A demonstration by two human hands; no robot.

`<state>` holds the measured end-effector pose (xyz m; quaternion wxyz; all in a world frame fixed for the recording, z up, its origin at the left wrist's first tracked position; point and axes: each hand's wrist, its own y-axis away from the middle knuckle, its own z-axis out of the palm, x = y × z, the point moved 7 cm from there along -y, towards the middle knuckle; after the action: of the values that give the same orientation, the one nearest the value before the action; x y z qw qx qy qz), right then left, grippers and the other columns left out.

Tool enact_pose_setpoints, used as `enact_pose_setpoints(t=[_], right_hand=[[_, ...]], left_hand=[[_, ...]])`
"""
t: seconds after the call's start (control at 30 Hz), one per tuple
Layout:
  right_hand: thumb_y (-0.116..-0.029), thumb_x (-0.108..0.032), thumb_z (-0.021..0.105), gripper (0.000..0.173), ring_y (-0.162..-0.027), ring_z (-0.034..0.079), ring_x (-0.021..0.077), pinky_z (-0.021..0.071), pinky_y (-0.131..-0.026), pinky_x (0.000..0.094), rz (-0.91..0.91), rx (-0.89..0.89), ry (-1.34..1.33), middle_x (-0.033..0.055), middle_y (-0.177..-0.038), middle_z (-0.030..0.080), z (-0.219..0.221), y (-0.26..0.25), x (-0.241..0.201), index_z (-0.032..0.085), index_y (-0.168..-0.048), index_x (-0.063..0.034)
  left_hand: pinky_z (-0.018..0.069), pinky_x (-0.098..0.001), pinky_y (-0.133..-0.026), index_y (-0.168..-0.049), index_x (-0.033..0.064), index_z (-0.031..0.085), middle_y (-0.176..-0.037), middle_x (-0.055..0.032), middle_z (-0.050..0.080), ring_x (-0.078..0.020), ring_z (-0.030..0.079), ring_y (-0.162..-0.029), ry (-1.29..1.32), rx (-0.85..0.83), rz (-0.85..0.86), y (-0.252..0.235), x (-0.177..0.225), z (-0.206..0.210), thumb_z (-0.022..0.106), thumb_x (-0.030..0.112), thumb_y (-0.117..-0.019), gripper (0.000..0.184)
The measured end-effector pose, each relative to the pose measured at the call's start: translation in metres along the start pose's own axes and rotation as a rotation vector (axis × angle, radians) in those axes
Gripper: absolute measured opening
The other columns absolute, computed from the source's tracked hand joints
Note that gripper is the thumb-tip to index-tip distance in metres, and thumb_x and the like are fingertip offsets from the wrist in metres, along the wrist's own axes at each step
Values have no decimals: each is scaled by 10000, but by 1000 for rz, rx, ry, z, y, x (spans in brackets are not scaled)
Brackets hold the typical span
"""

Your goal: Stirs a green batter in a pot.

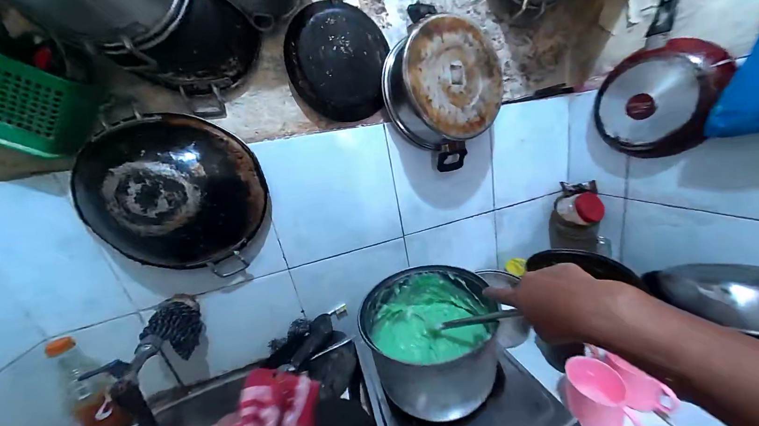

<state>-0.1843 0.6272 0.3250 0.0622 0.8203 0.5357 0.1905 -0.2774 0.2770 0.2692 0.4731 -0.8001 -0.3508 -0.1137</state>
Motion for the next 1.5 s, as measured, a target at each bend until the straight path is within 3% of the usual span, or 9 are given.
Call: enact_pose_setpoints(t=[0.17, 0.33, 0.53, 0.77, 0.9, 1.03, 1.17, 1.4, 1.5], right_hand=[[-937, -78, 620, 654, -1035, 668, 415, 509, -810, 606, -57, 53, 50, 206, -1113, 696, -22, -51, -3, 453, -1555, -211], [-1037, -70, 505, 235, -1060, 657, 455, 518, -831, 623, -320, -2, 211, 260, -1129, 671, -23, -78, -54, 668, -1178, 25], [-929, -30, 637, 270, -671, 653, 378, 492, -497, 489, -652, 464, 378, 164, -806, 639, -29, -23, 1, 693, -1179, -114], [-980, -4, 553, 480, -830, 685, 421, 543, -654, 543, -430, 255, 331, 205, -1043, 688, -20, -102, -2, 601, -1426, -175], [-953, -19, 584, 365, -780, 683, 345, 530, -611, 462, -352, 475, 392, 135, -938, 692, -45, -112, -7, 687, -1279, -146], [-937, 41, 584, 350, -792, 690, 403, 554, -636, 512, -616, 573, 361, 212, -924, 678, -5, -108, -45, 652, -1275, -20], [-813, -30, 700, 410, -578, 614, 264, 469, -442, 393, -865, 804, 417, 58, -723, 589, -4, -59, -18, 699, -1194, -182], [-961, 8, 507, 326, -635, 582, 257, 399, -494, 356, -798, 1088, 669, 76, -775, 605, -60, -46, -39, 699, -1196, -114], [-1018, 64, 452, 391, -996, 661, 302, 526, -784, 417, -755, 707, 764, 134, -1077, 681, -63, -77, -64, 606, -1361, -46]], left_hand=[[504, -573, -960, -1321, -77, 587, -1271, -316, 582, -436, 599, -1164, -74, -88, -41, -43, 20, 71, 572, 64, -908, 437], [554, -604, -821, -1347, 82, 645, -1333, -256, 585, -447, 643, -1108, -182, -155, -86, -48, 32, 120, 604, 47, -877, 473], [559, -599, -766, -1257, 93, 699, -1345, -262, 604, -496, 639, -1081, -218, -221, 74, -48, 21, 134, 615, 67, -879, 388], [562, -557, -808, -1198, 41, 707, -1297, -272, 623, -463, 645, -1075, -135, -232, 104, -46, 12, 137, 614, 77, -917, 298], [576, -520, -788, -1174, 63, 712, -1283, -244, 636, -420, 659, -1053, -103, -225, 113, -47, 9, 136, 659, 86, -920, 261], [579, -522, -777, -1166, 68, 715, -1293, -232, 637, -423, 662, -1049, -107, -222, 130, -46, 10, 139, 639, 66, -901, 275], [579, -511, -764, -1162, 72, 726, -1289, -223, 648, -420, 672, -1017, -122, -218, 119, -46, 11, 139, 638, 98, -924, 255], [573, -501, -787, -1186, 88, 718, -1335, -217, 635, -415, 668, -1044, -99, -231, 164, -48, 11, 138, 623, 75, -924, 280], [568, -525, -796, -1188, 51, 712, -1305, -226, 651, -437, 667, -1041, -84, -254, 202, -47, 12, 138, 599, 43, -920, 291]])
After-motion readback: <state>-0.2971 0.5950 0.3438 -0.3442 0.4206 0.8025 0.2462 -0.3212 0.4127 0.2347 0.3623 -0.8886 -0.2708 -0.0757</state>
